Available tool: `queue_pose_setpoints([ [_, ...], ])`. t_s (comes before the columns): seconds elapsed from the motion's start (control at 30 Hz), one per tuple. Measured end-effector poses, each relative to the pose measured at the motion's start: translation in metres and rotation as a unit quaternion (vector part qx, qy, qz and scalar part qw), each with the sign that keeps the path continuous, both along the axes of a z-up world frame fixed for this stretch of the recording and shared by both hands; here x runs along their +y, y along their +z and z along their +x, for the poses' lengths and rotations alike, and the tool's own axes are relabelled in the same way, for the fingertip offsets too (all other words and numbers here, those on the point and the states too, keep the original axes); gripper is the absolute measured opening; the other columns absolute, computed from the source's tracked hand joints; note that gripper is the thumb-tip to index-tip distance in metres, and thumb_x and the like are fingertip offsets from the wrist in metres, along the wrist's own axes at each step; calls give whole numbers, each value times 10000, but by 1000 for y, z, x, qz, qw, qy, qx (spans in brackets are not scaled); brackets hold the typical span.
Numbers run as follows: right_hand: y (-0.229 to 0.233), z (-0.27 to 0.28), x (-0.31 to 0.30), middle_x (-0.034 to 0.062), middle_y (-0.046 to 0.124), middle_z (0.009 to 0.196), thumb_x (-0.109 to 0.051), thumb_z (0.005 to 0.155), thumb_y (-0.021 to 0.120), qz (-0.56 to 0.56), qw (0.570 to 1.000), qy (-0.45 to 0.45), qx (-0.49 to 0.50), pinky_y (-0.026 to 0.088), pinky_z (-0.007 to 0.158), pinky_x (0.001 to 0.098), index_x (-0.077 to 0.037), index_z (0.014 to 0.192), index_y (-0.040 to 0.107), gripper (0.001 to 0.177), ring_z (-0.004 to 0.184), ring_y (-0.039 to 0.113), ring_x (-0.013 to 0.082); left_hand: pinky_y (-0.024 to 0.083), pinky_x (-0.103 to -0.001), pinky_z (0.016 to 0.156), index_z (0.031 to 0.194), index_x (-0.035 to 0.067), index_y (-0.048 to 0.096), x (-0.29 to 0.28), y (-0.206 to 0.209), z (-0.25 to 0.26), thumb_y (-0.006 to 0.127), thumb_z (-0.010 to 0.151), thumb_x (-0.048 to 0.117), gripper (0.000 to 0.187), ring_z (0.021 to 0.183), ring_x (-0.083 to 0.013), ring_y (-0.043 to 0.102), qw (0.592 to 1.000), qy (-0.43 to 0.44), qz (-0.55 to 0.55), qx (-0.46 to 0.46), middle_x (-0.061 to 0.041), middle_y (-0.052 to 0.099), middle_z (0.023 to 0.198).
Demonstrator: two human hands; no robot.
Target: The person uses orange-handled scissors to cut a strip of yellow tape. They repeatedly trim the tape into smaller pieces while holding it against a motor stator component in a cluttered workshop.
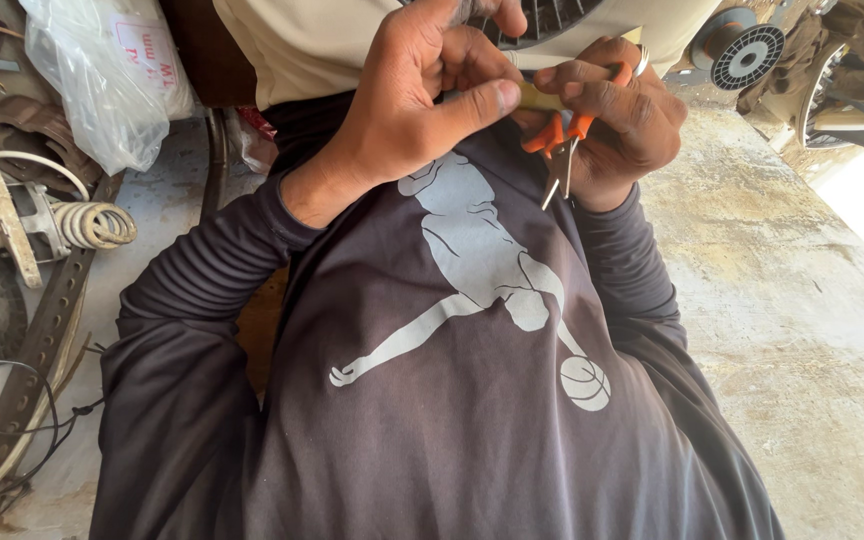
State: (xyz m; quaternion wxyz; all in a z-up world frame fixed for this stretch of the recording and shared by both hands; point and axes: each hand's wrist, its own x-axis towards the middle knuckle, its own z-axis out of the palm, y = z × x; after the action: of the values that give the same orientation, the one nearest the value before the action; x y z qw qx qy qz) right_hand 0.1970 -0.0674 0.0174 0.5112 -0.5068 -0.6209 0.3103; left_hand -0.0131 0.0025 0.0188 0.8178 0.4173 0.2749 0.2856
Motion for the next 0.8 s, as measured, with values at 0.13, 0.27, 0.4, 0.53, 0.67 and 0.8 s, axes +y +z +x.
queue_pose_setpoints([
  [0.13, 0, -1, 2, 187, 750, 912, -47, 836, 943, 13, 1000, 8, -18, 554, 675, 360, 7, 1012, 615, 376, 780, 686, 278, 578, -215, 783, 1290, -3, 469, 2, 5, 0, 764, 1055, -34, 379, 915, -103, 764, 995, 0, 86, 51, -89, 752, 995],
  [0.27, -2, 0, -5, 175, 737, 967, -111, 851, 953, -21, 1000, -11, -11, 597, 736, 398, -4, 1056, 603, 419, 893, 700, 286, 549, -186, 706, 1270, -2, 481, 3, 6, 4, 757, 1034, -56, 367, 813, -78, 736, 995, 17, 67, 74, -80, 734, 935],
  [0.4, 3, 16, -19, 164, 649, 1085, -360, 872, 885, -14, 990, -135, 39, 621, 855, 453, 26, 1166, 508, 615, 1071, 676, 269, 590, -216, 782, 1286, -2, 444, 3, 8, 11, 753, 1001, -55, 424, 888, -99, 734, 996, 63, 25, 59, -81, 629, 1067],
  [0.53, 28, 53, -38, 114, 704, 922, -428, 859, 819, 26, 996, -59, -67, 595, 784, 384, -70, 1074, 401, 591, 916, 701, 180, 627, -212, 823, 1356, 18, 399, 1, 9, 22, 748, 1074, -50, 454, 896, -110, 760, 994, 100, 32, 11, -81, 715, 972],
  [0.67, 46, 62, -47, 106, 723, 818, -333, 826, 832, -339, 918, 169, 118, 539, 774, 269, 33, 1091, 688, 474, 735, 707, 188, 609, -223, 846, 1265, 32, 404, 2, 14, 33, 743, 1031, -60, 422, 905, -122, 742, 988, 152, -12, -25, -93, 721, 936],
  [0.8, 38, 38, -41, 90, 708, 829, -336, 827, 850, -403, 866, 146, 257, 540, 714, 234, 64, 1105, 678, 516, 731, 684, 141, 595, -226, 849, 1116, 56, 403, -2, 18, 41, 741, 1025, -80, 376, 904, -120, 741, 983, 179, -35, -28, -112, 738, 932],
])
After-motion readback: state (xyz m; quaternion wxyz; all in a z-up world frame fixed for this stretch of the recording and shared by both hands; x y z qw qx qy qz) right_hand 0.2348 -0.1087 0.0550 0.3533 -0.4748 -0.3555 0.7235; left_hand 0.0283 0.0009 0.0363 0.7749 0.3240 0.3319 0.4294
